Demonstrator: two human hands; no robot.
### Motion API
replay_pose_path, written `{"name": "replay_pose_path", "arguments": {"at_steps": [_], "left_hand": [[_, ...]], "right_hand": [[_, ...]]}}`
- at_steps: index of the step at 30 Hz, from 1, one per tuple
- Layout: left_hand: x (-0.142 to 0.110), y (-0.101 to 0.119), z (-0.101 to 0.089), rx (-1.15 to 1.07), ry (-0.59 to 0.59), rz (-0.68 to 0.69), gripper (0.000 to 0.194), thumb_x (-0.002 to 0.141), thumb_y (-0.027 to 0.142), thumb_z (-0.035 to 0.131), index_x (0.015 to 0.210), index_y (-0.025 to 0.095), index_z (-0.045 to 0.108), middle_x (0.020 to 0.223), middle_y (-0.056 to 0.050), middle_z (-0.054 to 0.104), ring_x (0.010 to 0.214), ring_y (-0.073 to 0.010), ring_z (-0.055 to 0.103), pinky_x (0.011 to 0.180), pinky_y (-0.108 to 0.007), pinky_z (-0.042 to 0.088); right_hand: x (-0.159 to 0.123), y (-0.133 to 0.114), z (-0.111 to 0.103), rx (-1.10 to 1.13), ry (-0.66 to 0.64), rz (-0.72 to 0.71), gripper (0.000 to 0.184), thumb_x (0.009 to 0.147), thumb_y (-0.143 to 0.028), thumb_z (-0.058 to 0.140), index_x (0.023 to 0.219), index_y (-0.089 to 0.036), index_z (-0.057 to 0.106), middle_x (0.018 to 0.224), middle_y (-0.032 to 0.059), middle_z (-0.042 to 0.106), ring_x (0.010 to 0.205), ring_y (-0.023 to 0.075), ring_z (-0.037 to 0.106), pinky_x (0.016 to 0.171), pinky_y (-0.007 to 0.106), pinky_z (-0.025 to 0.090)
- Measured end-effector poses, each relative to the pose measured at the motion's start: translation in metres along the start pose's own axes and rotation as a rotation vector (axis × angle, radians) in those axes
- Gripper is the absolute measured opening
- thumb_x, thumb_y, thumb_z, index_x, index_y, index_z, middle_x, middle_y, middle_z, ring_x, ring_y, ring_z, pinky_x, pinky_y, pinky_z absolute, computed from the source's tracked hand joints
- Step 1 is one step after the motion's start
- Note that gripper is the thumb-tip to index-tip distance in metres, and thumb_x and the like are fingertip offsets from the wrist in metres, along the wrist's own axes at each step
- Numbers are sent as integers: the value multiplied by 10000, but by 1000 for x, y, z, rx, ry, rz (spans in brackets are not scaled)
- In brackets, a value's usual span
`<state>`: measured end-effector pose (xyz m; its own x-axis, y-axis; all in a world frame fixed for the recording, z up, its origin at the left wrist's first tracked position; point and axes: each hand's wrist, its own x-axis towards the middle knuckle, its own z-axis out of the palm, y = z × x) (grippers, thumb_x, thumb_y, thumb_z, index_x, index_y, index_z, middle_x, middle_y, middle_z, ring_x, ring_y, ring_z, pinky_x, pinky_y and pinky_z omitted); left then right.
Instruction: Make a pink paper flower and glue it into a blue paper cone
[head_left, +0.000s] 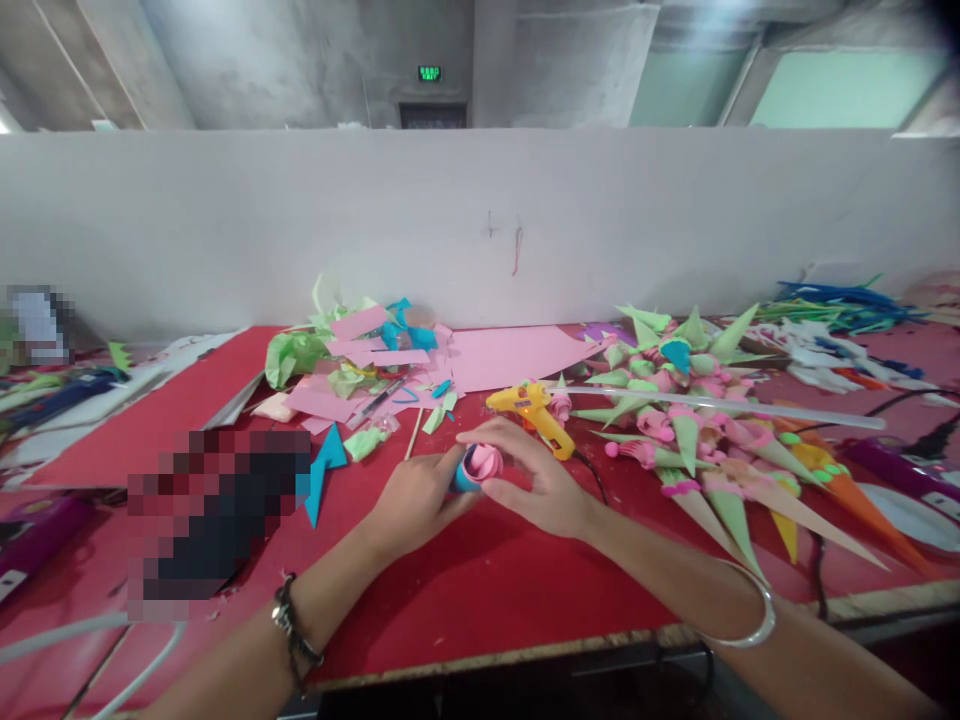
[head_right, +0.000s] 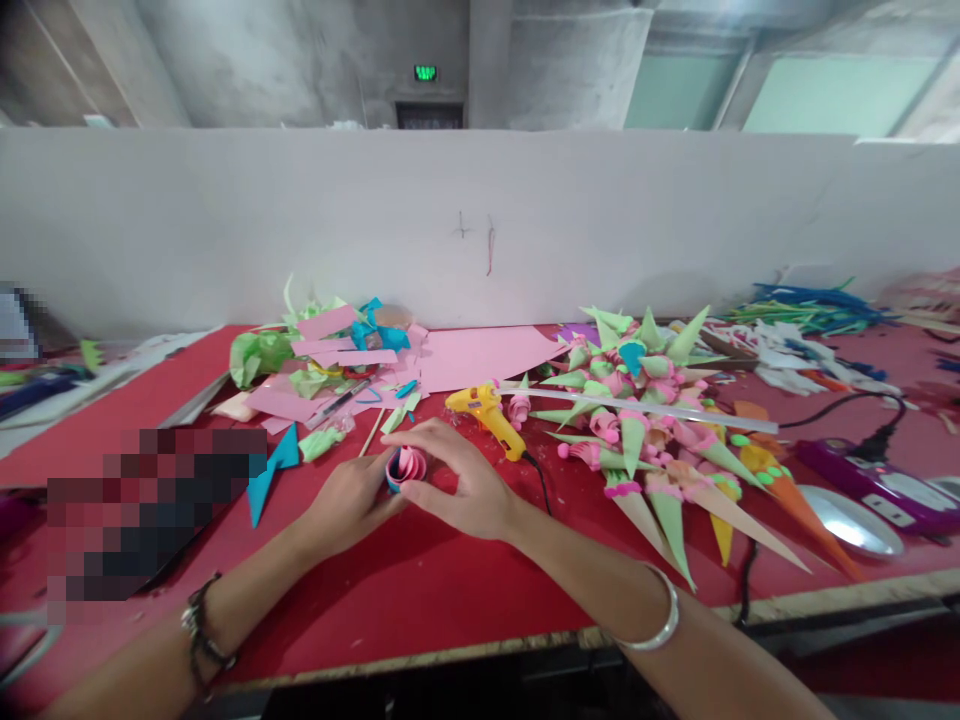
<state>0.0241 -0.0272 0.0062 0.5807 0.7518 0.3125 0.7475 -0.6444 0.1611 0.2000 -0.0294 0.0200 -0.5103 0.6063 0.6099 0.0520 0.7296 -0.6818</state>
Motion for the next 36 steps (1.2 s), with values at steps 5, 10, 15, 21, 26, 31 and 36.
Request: {"name": "replay_pose_path", "arguments": {"at_steps": [5, 10, 15, 21, 26, 31, 36], "left_hand": [[-1, 2, -1, 8, -15, -64, 291, 818, 343, 388, 1021, 144, 450, 645, -35, 604, 581, -192, 594, 473, -231, 338], [-1, 1, 1, 10, -16, -68, 301, 819, 379, 378, 986, 144, 464, 648, -43, 614, 564, -195, 594, 451, -233, 317], [-2, 2, 1, 5, -13, -60, 309, 817, 412, 377, 955, 150, 468, 619, -29, 603, 554, -186, 592, 453, -227, 318], [-2, 1, 1, -27, 51, -31, 351, 814, 444, 367, 970, 141, 451, 603, -21, 590, 524, -179, 583, 443, -223, 317], [0, 4, 3, -24, 61, -52, 345, 786, 347, 407, 1052, 128, 422, 593, -16, 591, 506, -179, 581, 441, -225, 334], [3, 6, 5, 20, 48, -129, 342, 743, 283, 434, 1044, 120, 435, 628, -35, 609, 533, -193, 592, 462, -241, 377], [2, -3, 5, 21, 47, -99, 266, 765, 247, 417, 994, 117, 456, 782, -97, 628, 646, -224, 609, 520, -288, 432]], "right_hand": [[-2, 3, 1, -56, 85, 14, 426, 769, -241, 549, 1181, -277, 446, 1085, 43, 515, 1029, 169, 459, 856, 310, 424], [-1, 2, 1, -91, 71, 31, 406, 777, -263, 535, 1175, -262, 455, 1099, 51, 524, 1046, 179, 465, 870, 330, 421], [-1, 0, 2, -80, 52, 40, 371, 802, -260, 494, 1171, -250, 459, 1075, 55, 521, 1021, 165, 475, 849, 315, 432], [0, -1, 3, -82, 34, 35, 354, 816, -244, 470, 1170, -253, 467, 1049, 55, 501, 996, 163, 476, 842, 325, 420], [1, -2, 4, -84, 28, 27, 347, 837, -218, 428, 1178, -277, 462, 1038, 51, 473, 971, 160, 471, 848, 335, 403], [7, -3, 4, -147, 15, -19, 367, 841, -203, 415, 1195, -291, 449, 1006, 45, 447, 983, 162, 447, 891, 355, 364], [9, -5, 5, -277, -60, -30, 401, 809, -221, 466, 1203, -295, 446, 986, 50, 394, 946, 164, 434, 844, 338, 402]]}}
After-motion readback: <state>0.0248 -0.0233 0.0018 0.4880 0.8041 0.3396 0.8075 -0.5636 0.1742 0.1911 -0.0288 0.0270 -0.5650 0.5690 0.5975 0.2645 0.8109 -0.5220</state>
